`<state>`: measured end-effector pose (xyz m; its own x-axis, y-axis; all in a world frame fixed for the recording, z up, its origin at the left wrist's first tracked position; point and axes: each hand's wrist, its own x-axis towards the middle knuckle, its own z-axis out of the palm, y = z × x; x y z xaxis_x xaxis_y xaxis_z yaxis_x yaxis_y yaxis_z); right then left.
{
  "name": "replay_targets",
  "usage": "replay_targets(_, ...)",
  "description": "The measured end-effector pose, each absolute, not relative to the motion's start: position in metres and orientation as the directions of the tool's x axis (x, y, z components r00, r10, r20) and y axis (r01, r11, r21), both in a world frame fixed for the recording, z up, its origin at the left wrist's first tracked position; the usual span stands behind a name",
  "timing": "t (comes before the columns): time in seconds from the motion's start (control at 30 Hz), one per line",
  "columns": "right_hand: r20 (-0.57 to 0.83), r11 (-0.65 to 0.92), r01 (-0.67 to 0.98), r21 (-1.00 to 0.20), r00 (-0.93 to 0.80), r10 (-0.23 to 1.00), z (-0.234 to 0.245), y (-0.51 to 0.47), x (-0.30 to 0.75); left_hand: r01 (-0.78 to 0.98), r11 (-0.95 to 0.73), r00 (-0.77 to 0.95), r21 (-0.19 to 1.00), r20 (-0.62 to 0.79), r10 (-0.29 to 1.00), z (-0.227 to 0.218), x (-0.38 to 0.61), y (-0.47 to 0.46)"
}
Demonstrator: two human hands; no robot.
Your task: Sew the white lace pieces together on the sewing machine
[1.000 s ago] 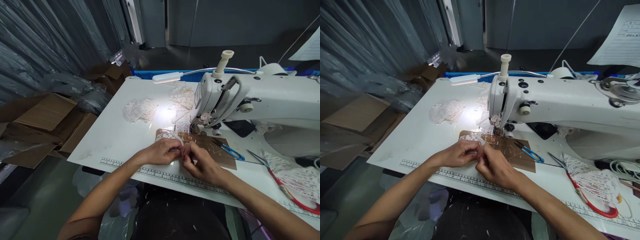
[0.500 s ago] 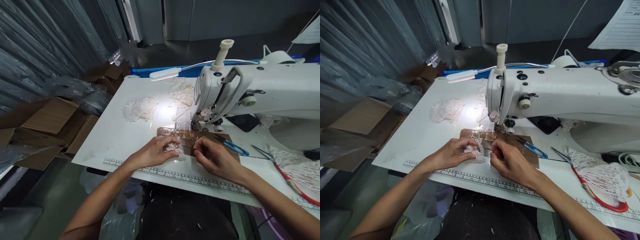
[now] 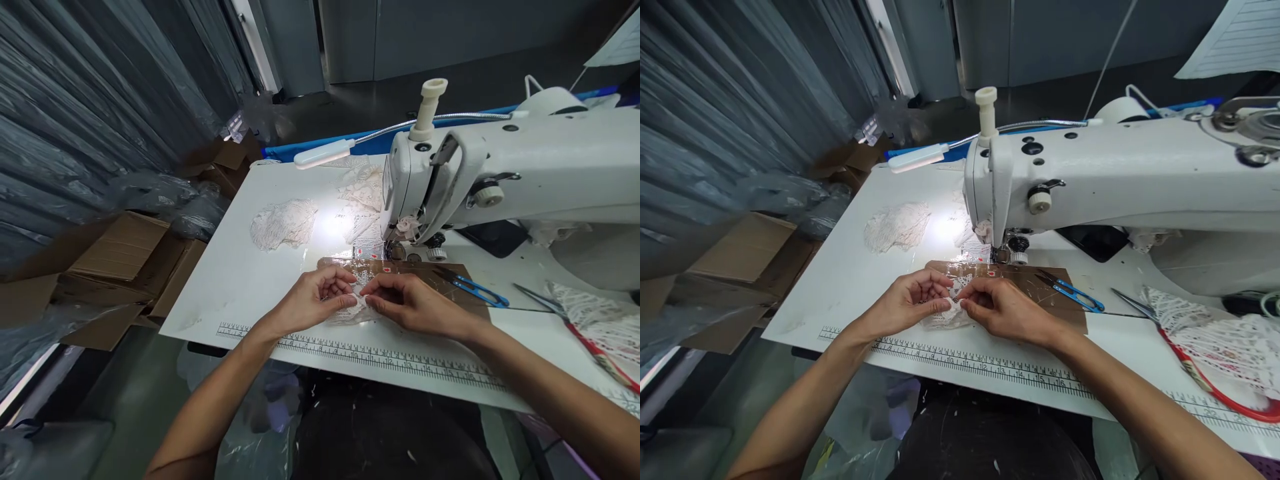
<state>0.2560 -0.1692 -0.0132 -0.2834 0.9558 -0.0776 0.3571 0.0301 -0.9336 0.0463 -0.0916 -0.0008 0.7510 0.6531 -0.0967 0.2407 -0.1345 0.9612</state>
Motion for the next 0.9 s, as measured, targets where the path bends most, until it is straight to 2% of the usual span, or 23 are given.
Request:
replay_targets(0.13,-0.079,0.041,0.406,-0.913,-0.275,0.958,-0.010,-0.169,0.255,0.269,-0.222,0.709,0.937,-0.037,0.704,0.000,0.052,-0.090)
replay_targets(0.3,-0.023,0.039,0.398,-0.917,-0.149,0.989,-0.009,-0.172,0.258,0.289,-0.302,0.451,0.908,0.149,0.880,0.001,0.058,-0.084)
replay_targets(0.5,-0.098,0.039,0.468,-0.883,-0.265,0.959,-0.009,-0.170,0.265,0.185,-0.188,0.633,0.965,0.029,0.773,-0.003,0.063,-0.081)
replay_targets(0.63,-0.083,0.040,0.411,-0.911,-0.275,0.958,-0.012,-0.167,0.266,0.157,-0.141,0.679,0.978,-0.003,0.734,-0.005,0.066,-0.080)
replay_targets(0.77,-0.048,0.061,0.374,-0.926,-0.276,0.960,-0.013,-0.167,0.266,0.187,-0.098,0.730,0.977,-0.072,0.680,-0.006,0.070,-0.081)
replay_targets(0.9,-0.048,0.085,0.454,-0.887,-0.273,0.961,-0.009,-0.168,0.268,0.225,-0.054,0.720,0.973,-0.129,0.682,-0.009,0.072,-0.082)
